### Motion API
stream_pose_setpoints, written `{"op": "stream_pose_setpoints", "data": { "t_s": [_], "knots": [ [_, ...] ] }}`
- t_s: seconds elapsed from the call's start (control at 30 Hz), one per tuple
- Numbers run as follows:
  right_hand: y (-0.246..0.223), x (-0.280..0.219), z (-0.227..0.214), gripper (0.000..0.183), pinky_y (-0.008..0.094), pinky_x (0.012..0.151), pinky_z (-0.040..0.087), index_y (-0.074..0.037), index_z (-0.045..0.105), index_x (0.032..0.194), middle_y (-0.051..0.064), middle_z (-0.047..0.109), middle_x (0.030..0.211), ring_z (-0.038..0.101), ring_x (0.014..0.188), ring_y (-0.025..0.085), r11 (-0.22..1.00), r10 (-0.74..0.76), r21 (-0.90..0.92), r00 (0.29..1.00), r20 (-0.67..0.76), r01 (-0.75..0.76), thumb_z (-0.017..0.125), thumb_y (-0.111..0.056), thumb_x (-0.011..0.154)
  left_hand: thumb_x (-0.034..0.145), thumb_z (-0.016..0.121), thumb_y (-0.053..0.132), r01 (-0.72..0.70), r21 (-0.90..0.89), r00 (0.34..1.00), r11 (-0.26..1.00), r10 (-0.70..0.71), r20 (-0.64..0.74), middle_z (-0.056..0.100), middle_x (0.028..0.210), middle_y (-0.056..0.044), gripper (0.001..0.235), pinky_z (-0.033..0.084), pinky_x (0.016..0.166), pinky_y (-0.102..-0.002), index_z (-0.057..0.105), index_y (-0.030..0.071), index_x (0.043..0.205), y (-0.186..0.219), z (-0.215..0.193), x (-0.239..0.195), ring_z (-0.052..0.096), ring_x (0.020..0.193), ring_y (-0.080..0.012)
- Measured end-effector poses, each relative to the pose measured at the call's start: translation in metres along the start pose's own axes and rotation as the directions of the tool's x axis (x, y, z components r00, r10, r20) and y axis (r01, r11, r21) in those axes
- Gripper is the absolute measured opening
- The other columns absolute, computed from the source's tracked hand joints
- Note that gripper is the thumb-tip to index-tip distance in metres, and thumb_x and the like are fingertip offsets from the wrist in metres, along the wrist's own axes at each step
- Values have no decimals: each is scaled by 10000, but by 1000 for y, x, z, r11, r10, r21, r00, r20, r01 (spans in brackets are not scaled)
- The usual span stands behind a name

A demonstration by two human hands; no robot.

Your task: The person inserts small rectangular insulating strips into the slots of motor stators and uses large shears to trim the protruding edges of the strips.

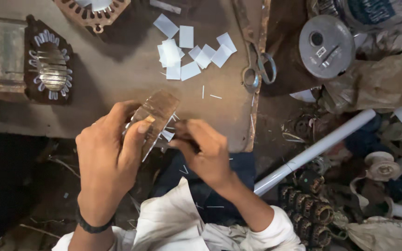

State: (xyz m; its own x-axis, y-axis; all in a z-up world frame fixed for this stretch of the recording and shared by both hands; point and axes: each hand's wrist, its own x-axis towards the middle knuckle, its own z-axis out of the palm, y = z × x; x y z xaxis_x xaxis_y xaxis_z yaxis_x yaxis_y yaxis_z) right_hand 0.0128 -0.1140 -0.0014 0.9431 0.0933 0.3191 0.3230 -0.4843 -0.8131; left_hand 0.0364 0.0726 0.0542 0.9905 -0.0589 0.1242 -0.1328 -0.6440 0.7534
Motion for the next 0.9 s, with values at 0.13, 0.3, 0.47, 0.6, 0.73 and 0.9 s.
{"op": "stream_pose_setpoints", "data": {
  "t_s": [0.13,0.3,0.47,0.6,0.73,0.9],
  "knots": [
    [6,22,-3,339,337,584,532,-26,690,991,93,664,807,695,665,230,991,51,-124,997,61,-44,893,-151,750,1034,575,363,-27,-11,999,1000,27,-24,712,849,-197,378,517,648,-422,681,23,1159,-1,1,1,701,771,-390],
    [8,35,6,349,342,587,516,-52,669,928,69,664,796,672,657,229,989,28,-143,999,21,-25,909,-176,707,1041,507,348,88,-95,996,992,-88,4,715,802,-168,407,516,629,-375,669,13,1205,0,-2,0,718,701,-323],
    [11,32,8,364,324,558,495,-58,661,866,59,648,732,646,599,192,991,49,-125,998,24,-46,940,-184,669,1044,483,398,102,-183,993,978,-109,-31,715,869,-140,502,514,618,-334,580,-7,1324,-2,-8,3,708,676,-224],
    [18,29,7,330,299,570,512,-48,668,906,56,662,766,661,623,171,997,67,-45,997,32,-65,915,-136,706,1065,483,390,47,-234,994,971,-70,-90,711,941,-109,541,504,632,-292,479,-16,1423,-3,-5,-2,688,737,-165],
    [21,27,6,296,280,575,518,-26,666,936,64,681,800,670,637,145,995,98,27,994,44,-100,881,-84,740,1068,556,339,162,-290,972,943,-203,-119,658,795,-91,551,419,574,-253,487,-8,1491,-10,3,-9,544,644,-97],
    [22,23,5,157,248,616,523,-25,688,949,48,716,823,692,686,105,986,150,86,986,-67,-144,808,-28,848,1136,588,245,93,-613,974,784,-200,-108,656,1079,-35,400,428,712,-187,568,-25,1431,-23,11,-14,552,812,-20]
  ]
}}
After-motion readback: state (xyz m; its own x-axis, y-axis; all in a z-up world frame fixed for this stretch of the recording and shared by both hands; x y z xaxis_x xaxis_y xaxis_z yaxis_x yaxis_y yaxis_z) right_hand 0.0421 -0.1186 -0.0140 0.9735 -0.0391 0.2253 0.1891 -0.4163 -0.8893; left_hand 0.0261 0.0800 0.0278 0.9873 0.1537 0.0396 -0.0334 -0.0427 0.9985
